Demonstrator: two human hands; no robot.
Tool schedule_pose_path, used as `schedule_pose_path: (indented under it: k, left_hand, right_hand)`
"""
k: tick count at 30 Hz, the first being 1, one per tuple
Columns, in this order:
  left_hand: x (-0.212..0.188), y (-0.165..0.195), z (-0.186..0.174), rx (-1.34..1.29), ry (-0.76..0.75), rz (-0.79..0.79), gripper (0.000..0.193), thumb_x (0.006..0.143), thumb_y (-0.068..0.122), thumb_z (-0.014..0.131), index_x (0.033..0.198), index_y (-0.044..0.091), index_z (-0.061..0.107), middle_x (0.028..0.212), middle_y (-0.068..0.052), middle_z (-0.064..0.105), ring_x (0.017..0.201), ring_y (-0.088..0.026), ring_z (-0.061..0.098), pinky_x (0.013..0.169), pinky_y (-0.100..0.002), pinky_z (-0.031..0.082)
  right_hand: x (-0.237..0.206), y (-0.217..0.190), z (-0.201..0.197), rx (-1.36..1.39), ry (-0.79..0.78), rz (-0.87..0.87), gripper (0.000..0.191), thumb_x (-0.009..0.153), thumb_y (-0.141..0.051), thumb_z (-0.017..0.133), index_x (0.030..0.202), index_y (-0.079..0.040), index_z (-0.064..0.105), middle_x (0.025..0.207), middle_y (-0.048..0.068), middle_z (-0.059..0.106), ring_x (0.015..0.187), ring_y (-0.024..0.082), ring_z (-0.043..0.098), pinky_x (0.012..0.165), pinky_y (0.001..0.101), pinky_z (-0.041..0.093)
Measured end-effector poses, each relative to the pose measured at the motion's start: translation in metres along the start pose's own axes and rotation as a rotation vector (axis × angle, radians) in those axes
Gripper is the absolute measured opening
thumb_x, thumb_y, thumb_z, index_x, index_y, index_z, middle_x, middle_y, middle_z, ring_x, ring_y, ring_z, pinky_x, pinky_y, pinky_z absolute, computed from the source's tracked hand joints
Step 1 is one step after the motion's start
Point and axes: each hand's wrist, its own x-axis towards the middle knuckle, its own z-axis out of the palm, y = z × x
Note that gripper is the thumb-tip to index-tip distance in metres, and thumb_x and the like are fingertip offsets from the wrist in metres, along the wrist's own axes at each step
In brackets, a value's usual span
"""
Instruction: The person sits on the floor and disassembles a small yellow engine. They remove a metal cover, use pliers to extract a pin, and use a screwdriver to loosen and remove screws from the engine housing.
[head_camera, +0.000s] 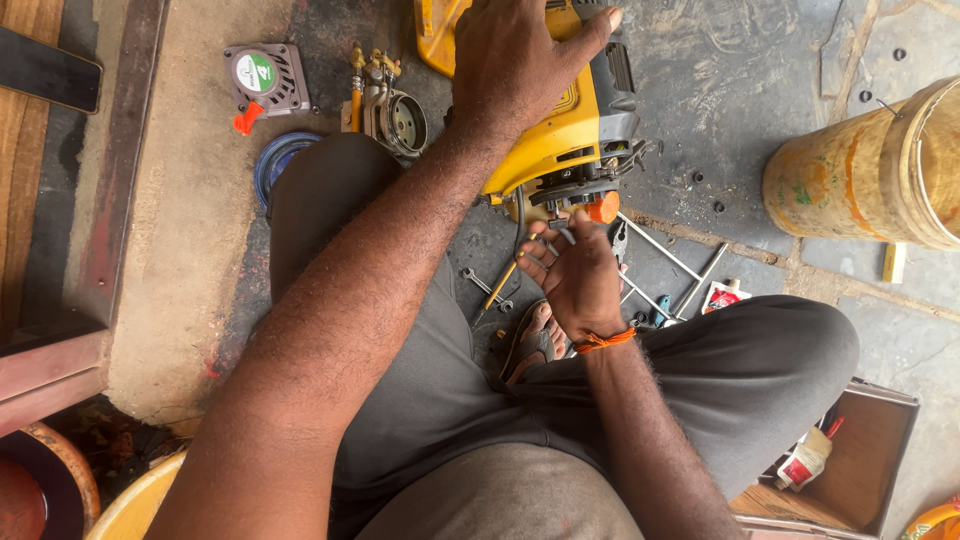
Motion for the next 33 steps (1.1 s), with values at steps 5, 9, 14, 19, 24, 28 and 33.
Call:
schedule_pose_path:
  k: [5, 9, 14, 19, 24, 28, 33]
  left_hand:
    - [0.000, 0.012, 0.007, 0.031, 0.029, 0.012, 0.064, 0.091, 0.070, 0.070, 0.103, 0.007, 0.065, 0.086, -0.012, 0.069, 0.081, -0.026, 0.073, 0.073, -0.046, 0.058]
    - [-0.017, 0.031, 0.023, -0.008, -0.040, -0.052, 0.064, 0.090, 0.070, 0.069, 0.103, 0.008, 0.066, 0.087, -0.013, 0.069, 0.080, -0.027, 0.073, 0.072, -0.047, 0.058]
    - [-0.026, 0.043, 0.045, 0.005, 0.048, 0.027, 0.064, 0.091, 0.070, 0.070, 0.105, 0.007, 0.065, 0.088, -0.013, 0.069, 0.082, -0.028, 0.073, 0.074, -0.048, 0.058]
    - [-0.031, 0.055, 0.070, 0.005, 0.011, -0.008, 0.065, 0.090, 0.070, 0.069, 0.103, 0.007, 0.065, 0.084, -0.012, 0.068, 0.077, -0.025, 0.072, 0.070, -0.047, 0.058]
    - [-0.033, 0.073, 0.094, 0.015, -0.032, -0.045, 0.067, 0.090, 0.071, 0.068, 0.103, 0.006, 0.065, 0.083, -0.012, 0.067, 0.073, -0.023, 0.073, 0.065, -0.045, 0.059]
    - [-0.055, 0.091, 0.102, 0.017, -0.013, -0.019, 0.066, 0.091, 0.071, 0.068, 0.103, 0.006, 0.065, 0.082, -0.012, 0.067, 0.074, -0.023, 0.073, 0.065, -0.045, 0.059]
    - [-0.092, 0.092, 0.089, -0.027, 0.046, 0.023, 0.061, 0.092, 0.067, 0.072, 0.105, 0.007, 0.065, 0.086, -0.012, 0.069, 0.078, -0.027, 0.073, 0.071, -0.047, 0.059]
  right_hand:
    - [-0.003, -0.009, -0.014, -0.019, -0.121, 0.060, 0.047, 0.108, -0.043, 0.042, 0.120, 0.000, 0.057, 0.106, 0.012, 0.065, 0.094, 0.020, 0.067, 0.088, 0.0357, 0.057]
    - [-0.018, -0.009, -0.039, 0.005, -0.078, -0.044, 0.026, 0.112, -0.032, 0.046, 0.123, -0.009, 0.051, 0.110, 0.006, 0.063, 0.100, 0.018, 0.065, 0.093, 0.0374, 0.056]
    - [-0.017, -0.015, -0.066, 0.016, -0.163, 0.089, 0.059, 0.105, -0.055, 0.039, 0.123, -0.002, 0.058, 0.101, 0.010, 0.065, 0.092, 0.019, 0.068, 0.088, 0.0342, 0.057]
    - [-0.018, -0.024, -0.084, 0.010, -0.114, -0.041, 0.030, 0.109, -0.030, 0.052, 0.128, -0.006, 0.054, 0.108, 0.006, 0.064, 0.097, 0.017, 0.065, 0.093, 0.0360, 0.056]
    - [-0.016, -0.039, -0.112, 0.021, -0.014, 0.027, 0.033, 0.107, -0.036, 0.044, 0.115, -0.007, 0.059, 0.098, 0.008, 0.067, 0.087, 0.019, 0.066, 0.083, 0.0354, 0.056]
    - [-0.029, -0.031, -0.137, -0.009, -0.069, 0.043, 0.045, 0.108, -0.043, 0.045, 0.114, -0.003, 0.064, 0.100, 0.010, 0.067, 0.089, 0.019, 0.066, 0.086, 0.0362, 0.056]
    - [-0.051, 0.000, -0.152, 0.005, -0.004, -0.122, 0.017, 0.109, -0.025, 0.053, 0.115, -0.010, 0.057, 0.106, 0.005, 0.065, 0.096, 0.017, 0.064, 0.091, 0.0375, 0.056]
